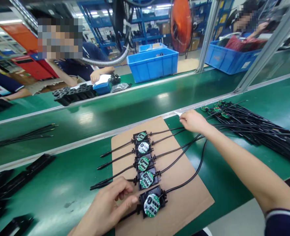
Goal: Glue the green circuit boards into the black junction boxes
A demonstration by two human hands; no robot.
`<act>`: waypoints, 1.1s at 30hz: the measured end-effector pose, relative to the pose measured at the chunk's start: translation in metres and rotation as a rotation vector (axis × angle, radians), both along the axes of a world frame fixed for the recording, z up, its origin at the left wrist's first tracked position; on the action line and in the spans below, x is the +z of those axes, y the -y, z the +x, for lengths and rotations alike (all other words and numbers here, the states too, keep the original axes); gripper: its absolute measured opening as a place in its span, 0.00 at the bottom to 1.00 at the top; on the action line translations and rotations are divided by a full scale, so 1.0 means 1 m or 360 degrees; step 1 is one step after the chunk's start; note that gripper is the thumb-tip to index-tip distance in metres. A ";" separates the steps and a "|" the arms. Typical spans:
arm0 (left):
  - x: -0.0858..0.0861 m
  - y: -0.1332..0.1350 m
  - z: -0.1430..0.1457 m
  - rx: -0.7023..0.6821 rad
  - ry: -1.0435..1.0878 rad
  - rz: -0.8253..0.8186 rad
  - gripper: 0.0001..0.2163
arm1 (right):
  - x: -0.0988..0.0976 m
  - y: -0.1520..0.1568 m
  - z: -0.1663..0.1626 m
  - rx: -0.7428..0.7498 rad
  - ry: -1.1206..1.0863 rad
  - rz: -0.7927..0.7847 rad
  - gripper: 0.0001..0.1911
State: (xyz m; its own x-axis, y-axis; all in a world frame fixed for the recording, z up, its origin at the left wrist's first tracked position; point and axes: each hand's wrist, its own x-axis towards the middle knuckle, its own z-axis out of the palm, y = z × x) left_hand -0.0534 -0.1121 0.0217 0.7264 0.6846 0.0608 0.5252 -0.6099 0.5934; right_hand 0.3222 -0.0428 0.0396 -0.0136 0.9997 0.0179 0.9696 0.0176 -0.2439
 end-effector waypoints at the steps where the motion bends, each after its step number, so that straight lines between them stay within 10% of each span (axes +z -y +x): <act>1: 0.008 -0.008 0.005 0.0029 0.0017 -0.0030 0.10 | -0.001 -0.020 0.014 -0.0103 0.0017 0.0011 0.12; 6: 0.027 -0.055 0.047 0.0171 0.0144 -0.0319 0.08 | -0.010 -0.061 0.033 -0.0253 -0.0144 0.0116 0.11; 14: 0.011 -0.100 0.121 0.0182 0.0885 -0.0846 0.13 | 0.006 -0.017 -0.066 0.0086 -0.0932 0.0307 0.23; 18: 0.012 -0.088 0.117 0.0318 0.1059 -0.0863 0.18 | 0.006 0.013 -0.098 0.0272 -0.1437 0.0332 0.17; 23: 0.006 -0.069 0.112 0.0540 0.1220 -0.0853 0.21 | -0.005 0.034 -0.116 0.0217 -0.1203 0.0532 0.14; 33: 0.006 -0.060 0.099 0.0292 0.1132 -0.1064 0.21 | -0.010 0.033 -0.116 0.0299 -0.1295 0.0372 0.16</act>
